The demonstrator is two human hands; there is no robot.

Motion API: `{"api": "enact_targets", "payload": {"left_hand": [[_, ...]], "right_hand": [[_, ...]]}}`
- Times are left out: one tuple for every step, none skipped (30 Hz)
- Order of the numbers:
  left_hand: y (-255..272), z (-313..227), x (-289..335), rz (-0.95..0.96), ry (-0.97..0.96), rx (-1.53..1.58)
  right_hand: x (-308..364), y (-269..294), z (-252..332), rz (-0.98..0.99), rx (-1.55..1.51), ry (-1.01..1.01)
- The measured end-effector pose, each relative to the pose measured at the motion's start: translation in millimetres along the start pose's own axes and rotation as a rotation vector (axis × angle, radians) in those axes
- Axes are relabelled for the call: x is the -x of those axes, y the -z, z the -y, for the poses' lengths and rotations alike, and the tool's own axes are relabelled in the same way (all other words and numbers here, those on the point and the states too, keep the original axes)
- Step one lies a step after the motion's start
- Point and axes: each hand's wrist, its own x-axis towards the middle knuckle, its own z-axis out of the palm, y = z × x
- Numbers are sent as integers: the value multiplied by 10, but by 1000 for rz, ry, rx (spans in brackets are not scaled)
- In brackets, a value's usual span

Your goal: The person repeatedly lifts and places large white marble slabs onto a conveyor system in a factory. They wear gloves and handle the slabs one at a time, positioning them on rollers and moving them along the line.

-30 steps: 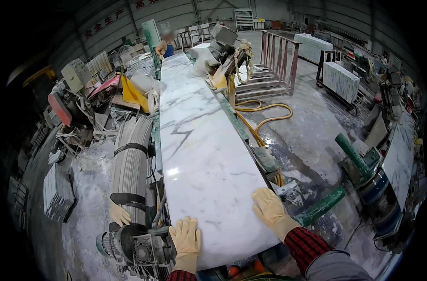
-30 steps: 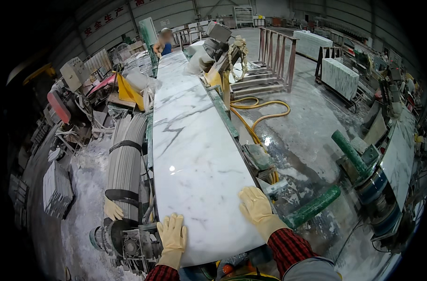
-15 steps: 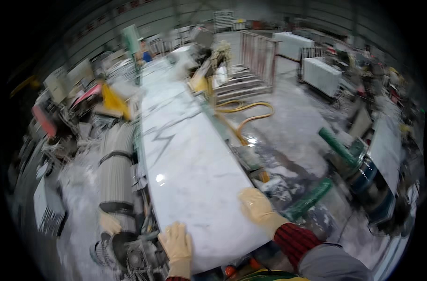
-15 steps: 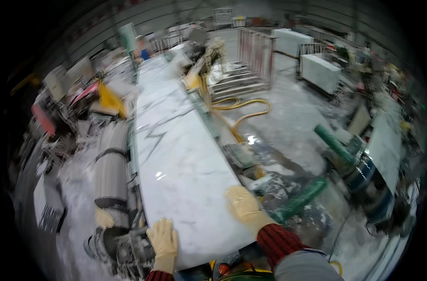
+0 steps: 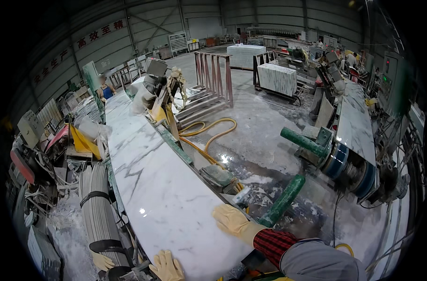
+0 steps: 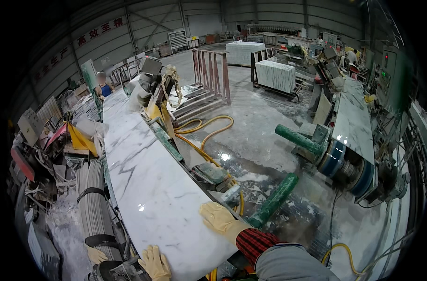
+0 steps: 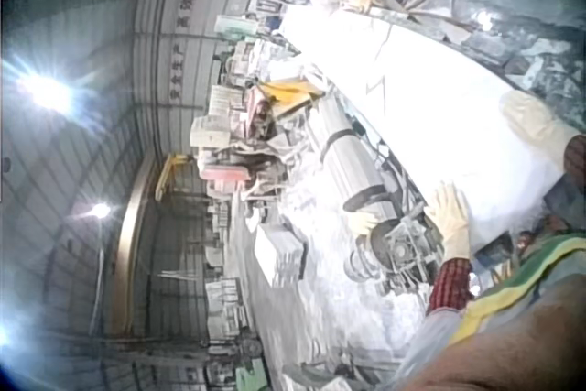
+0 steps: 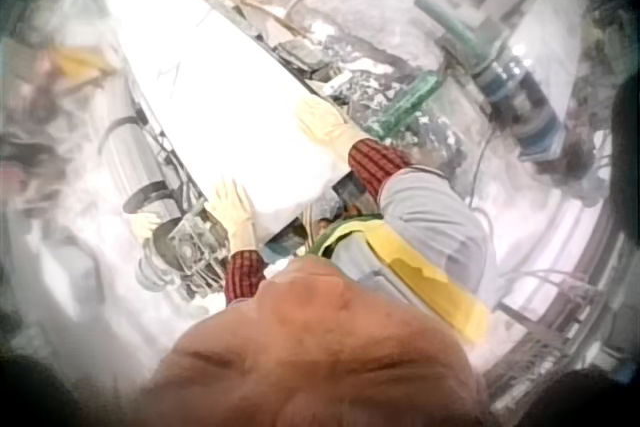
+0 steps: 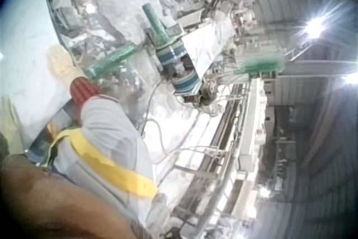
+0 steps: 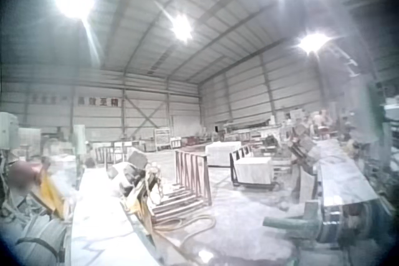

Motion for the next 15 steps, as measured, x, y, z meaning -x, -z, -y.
{"api": "enact_targets", "payload": {"left_hand": [[-13, -3, 3, -1, 1, 0], [-29, -5, 4, -3, 2, 0], [-66, 4, 13, -28, -7, -2], [-98, 20, 26, -53, -16, -5], [-125, 36, 38, -79, -25, -8], [-148, 54, 50, -74, -24, -4], [-149, 51, 53, -69, -26, 1], [-146, 47, 60, -65, -27, 6], [-140, 41, 67, -56, -26, 15], [-113, 32, 75, -44, -22, 24], [-91, 20, 84, -33, -18, 32], [-75, 5, 94, -23, -12, 34], [-49, -1, 87, -15, -6, 33], [-33, -9, 91, -7, 0, 32], [-50, -19, 122, -12, -9, 31]], "right_hand": [[8, 8, 0, 22, -4, -5], [7, 17, -6, 44, -8, -10], [9, 22, -10, 66, -12, -15], [13, 19, -10, 79, -7, -18], [19, 12, -14, 91, -2, -21], [25, 1, -19, 104, 3, -23], [48, -35, -42, 101, 5, -28], [69, -75, -60, 98, 8, -33], [102, -107, -77, 96, 11, -38], [109, -100, -68, 94, 4, -32], [114, -87, -68, 91, -2, -27], [127, -72, -66, 89, -7, -22], [116, -50, -48, 87, -13, -29], [111, -22, -24, 85, -19, -36], [117, -5, -5, 83, -24, -44]]}}
